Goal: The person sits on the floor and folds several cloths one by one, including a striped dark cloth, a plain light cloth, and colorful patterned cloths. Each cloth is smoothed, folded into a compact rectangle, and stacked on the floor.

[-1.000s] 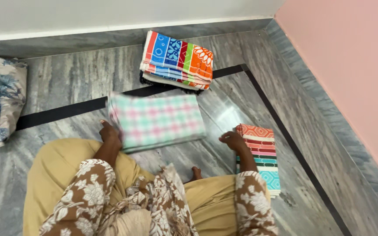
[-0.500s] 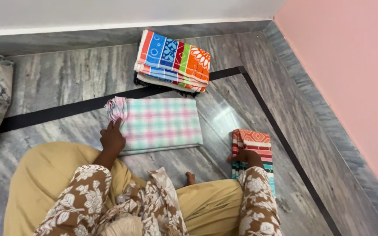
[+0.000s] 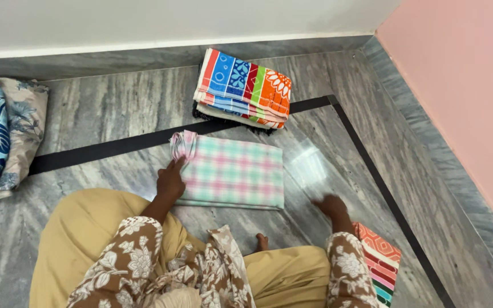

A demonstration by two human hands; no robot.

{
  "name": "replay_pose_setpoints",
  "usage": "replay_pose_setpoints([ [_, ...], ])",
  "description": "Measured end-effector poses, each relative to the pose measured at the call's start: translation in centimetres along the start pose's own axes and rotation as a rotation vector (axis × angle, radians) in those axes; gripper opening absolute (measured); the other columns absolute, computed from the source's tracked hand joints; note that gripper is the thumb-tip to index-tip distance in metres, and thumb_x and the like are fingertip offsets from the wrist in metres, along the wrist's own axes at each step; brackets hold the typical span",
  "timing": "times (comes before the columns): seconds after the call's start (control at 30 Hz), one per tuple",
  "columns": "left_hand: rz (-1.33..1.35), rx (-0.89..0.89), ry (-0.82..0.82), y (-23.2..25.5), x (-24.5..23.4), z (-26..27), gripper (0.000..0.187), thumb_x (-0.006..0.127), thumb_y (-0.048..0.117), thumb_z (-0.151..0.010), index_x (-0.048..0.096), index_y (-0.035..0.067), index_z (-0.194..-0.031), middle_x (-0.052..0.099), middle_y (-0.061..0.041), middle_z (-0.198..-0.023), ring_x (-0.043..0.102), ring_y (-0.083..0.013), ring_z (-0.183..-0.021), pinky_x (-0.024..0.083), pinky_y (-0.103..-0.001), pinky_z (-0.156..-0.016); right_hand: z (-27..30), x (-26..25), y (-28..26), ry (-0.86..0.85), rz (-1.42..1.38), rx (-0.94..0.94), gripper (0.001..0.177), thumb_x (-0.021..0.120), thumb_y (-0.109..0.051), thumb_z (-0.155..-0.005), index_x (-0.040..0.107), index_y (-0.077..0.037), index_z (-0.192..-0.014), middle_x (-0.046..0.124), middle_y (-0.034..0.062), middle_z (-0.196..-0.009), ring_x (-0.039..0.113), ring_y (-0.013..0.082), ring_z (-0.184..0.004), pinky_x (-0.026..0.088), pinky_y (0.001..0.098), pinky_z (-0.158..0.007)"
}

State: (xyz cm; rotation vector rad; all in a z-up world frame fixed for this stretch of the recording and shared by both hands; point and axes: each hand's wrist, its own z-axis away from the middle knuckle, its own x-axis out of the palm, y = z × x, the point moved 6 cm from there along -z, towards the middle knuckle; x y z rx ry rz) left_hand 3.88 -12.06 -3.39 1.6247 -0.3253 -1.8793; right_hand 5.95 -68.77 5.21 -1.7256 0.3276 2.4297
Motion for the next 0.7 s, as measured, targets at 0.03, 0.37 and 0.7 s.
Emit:
replay_pose_setpoints([
  [0.03,0.014,-0.05,0.027,0.5,-0.6,0.5,0.098,0.084,0.016,-0.076,0.031,0.034,-0.156,0.035,-0.012,-0.162,0.044,-0.0432,-0.131,0.048,-0.048,-0.102,-0.4,0.0,-1.5,0.027,-0.061,-0.047,0.073,0.072,-0.059,-0.086,0.063,-0.012,-0.141,0.076,0.0163,-0.115,0.073,0.0321,-0.107,0.055,0.0436,-0.096],
  [0.37,0.202,-0.322,-0.018,-1.7,-3.8,1.0,0.083,0.089,0.041,-0.083,0.046,0.001,-0.142,0.068,-0.023,-0.124,0.066,-0.0392,-0.113,0.055,-0.047,-0.094,6.2,-0.5,-16.1,-0.291,-0.391,-0.504,0.071,0.078,-0.049,-0.087,0.06,-0.012,-0.144,0.075,0.015,-0.122,0.072,0.0267,-0.108,0.056,0.04,-0.094],
  [0.7,1.22,-0.12,-0.758,6.2,1.7,4.9,0.086,0.074,0.032,-0.088,0.024,0.013,-0.155,0.057,-0.012,-0.133,0.067,-0.0273,-0.115,0.062,-0.041,-0.092,16.4,-1.5,-28.9,0.116,-0.682,-0.739,0.107,0.091,-0.042,-0.07,0.034,-0.004,-0.152,0.055,0.0277,-0.137,0.068,0.0361,-0.106,0.055,0.0468,-0.085],
])
